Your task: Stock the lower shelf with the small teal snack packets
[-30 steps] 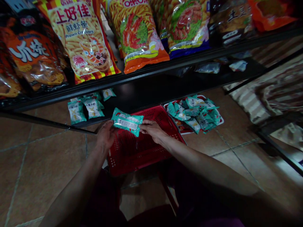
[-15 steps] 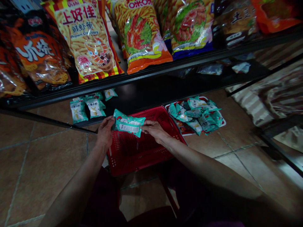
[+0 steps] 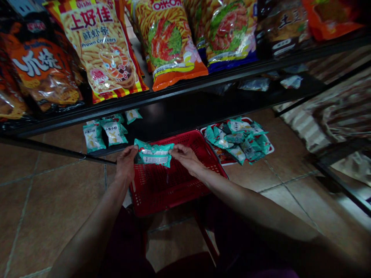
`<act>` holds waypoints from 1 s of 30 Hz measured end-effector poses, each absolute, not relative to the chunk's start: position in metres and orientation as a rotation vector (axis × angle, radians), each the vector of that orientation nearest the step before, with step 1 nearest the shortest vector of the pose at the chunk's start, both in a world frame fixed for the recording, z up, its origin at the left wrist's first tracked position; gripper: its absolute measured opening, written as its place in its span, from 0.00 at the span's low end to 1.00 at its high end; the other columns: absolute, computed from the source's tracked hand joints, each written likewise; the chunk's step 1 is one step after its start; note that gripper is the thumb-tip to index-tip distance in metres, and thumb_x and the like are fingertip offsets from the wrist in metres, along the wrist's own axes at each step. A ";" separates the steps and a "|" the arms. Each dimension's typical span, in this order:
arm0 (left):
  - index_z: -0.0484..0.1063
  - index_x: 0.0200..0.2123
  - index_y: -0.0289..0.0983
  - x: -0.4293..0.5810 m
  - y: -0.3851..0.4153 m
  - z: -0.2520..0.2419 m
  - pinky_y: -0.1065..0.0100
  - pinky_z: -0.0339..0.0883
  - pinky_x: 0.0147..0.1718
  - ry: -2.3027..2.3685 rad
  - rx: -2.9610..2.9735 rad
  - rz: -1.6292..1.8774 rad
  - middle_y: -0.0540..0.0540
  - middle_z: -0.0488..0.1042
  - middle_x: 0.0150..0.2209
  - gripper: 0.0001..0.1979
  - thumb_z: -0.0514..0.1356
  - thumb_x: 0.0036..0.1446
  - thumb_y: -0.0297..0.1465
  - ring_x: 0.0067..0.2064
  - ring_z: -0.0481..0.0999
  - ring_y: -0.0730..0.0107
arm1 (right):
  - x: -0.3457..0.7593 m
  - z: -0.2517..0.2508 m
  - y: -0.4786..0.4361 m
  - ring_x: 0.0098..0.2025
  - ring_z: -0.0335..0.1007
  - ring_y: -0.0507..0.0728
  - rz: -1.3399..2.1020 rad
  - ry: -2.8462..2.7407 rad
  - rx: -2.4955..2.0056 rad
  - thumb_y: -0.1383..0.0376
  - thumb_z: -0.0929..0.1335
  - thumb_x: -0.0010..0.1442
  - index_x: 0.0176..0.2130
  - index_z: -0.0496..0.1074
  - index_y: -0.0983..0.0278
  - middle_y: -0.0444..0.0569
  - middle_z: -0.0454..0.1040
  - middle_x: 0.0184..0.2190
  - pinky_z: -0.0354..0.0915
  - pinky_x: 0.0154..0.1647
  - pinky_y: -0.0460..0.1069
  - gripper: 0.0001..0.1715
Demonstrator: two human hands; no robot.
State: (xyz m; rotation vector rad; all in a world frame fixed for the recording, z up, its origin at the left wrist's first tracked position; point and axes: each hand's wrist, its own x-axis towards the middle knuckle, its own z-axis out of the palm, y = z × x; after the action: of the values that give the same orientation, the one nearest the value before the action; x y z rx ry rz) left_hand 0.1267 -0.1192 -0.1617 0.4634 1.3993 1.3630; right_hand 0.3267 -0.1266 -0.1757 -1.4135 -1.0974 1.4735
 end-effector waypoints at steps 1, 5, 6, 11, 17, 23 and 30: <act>0.73 0.23 0.37 0.127 -0.119 -0.162 0.73 0.65 0.26 1.394 0.465 1.368 0.54 0.74 0.21 0.13 0.71 0.33 0.34 0.23 0.70 0.77 | 0.327 -0.175 -0.126 0.26 0.56 0.48 1.466 -1.081 -1.407 0.55 0.69 0.47 0.25 0.65 0.64 0.38 0.61 0.22 0.55 0.31 0.45 0.15; 0.73 0.22 0.37 0.130 -0.120 -0.160 0.73 0.65 0.26 1.395 0.476 1.374 0.54 0.73 0.21 0.12 0.71 0.32 0.33 0.23 0.69 0.77 | 0.327 -0.177 -0.123 0.26 0.56 0.48 1.475 -0.984 -1.414 0.55 0.69 0.46 0.28 0.67 0.64 0.38 0.62 0.23 0.55 0.31 0.45 0.15; 0.73 0.22 0.37 0.130 -0.120 -0.160 0.73 0.65 0.26 1.402 0.477 1.371 0.54 0.73 0.21 0.12 0.71 0.32 0.33 0.23 0.69 0.77 | 0.327 -0.178 -0.123 0.26 0.56 0.48 1.479 -0.969 -1.414 0.55 0.69 0.46 0.28 0.67 0.64 0.38 0.62 0.23 0.54 0.31 0.45 0.15; 0.74 0.22 0.36 0.129 -0.120 -0.163 0.74 0.62 0.26 1.434 0.474 1.371 0.54 0.73 0.21 0.10 0.70 0.34 0.32 0.23 0.68 0.78 | 0.329 -0.183 -0.121 0.27 0.59 0.49 1.481 -0.950 -1.436 0.55 0.68 0.46 0.27 0.69 0.64 0.40 0.66 0.23 0.56 0.30 0.45 0.14; 0.74 0.24 0.37 0.125 -0.118 -0.172 0.73 0.60 0.25 1.564 0.377 1.372 0.54 0.73 0.24 0.09 0.68 0.34 0.30 0.25 0.68 0.77 | 0.327 -0.176 -0.120 0.25 0.60 0.48 1.525 -0.849 -1.452 0.57 0.69 0.43 0.23 0.68 0.63 0.39 0.66 0.20 0.56 0.29 0.46 0.11; 0.72 0.24 0.36 0.123 -0.117 -0.171 0.72 0.64 0.28 1.511 0.385 1.367 0.55 0.72 0.22 0.11 0.68 0.31 0.30 0.25 0.69 0.76 | 0.326 -0.170 -0.121 0.24 0.60 0.48 1.577 -0.759 -1.445 0.60 0.70 0.41 0.20 0.67 0.64 0.38 0.65 0.18 0.56 0.28 0.45 0.10; 0.72 0.28 0.34 0.120 -0.118 -0.175 0.68 0.67 0.31 1.332 0.351 1.204 0.49 0.75 0.28 0.13 0.68 0.35 0.30 0.29 0.73 0.71 | 0.333 -0.180 -0.119 0.22 0.61 0.47 1.626 -0.591 -1.437 0.60 0.72 0.39 0.23 0.67 0.64 0.39 0.67 0.19 0.58 0.25 0.45 0.12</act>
State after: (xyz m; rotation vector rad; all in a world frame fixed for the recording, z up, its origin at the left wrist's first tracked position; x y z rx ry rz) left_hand 0.1202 -0.1177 -0.1751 0.3510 1.3322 1.2042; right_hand 0.3329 -0.1188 -0.1800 -1.4370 -0.5911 1.6260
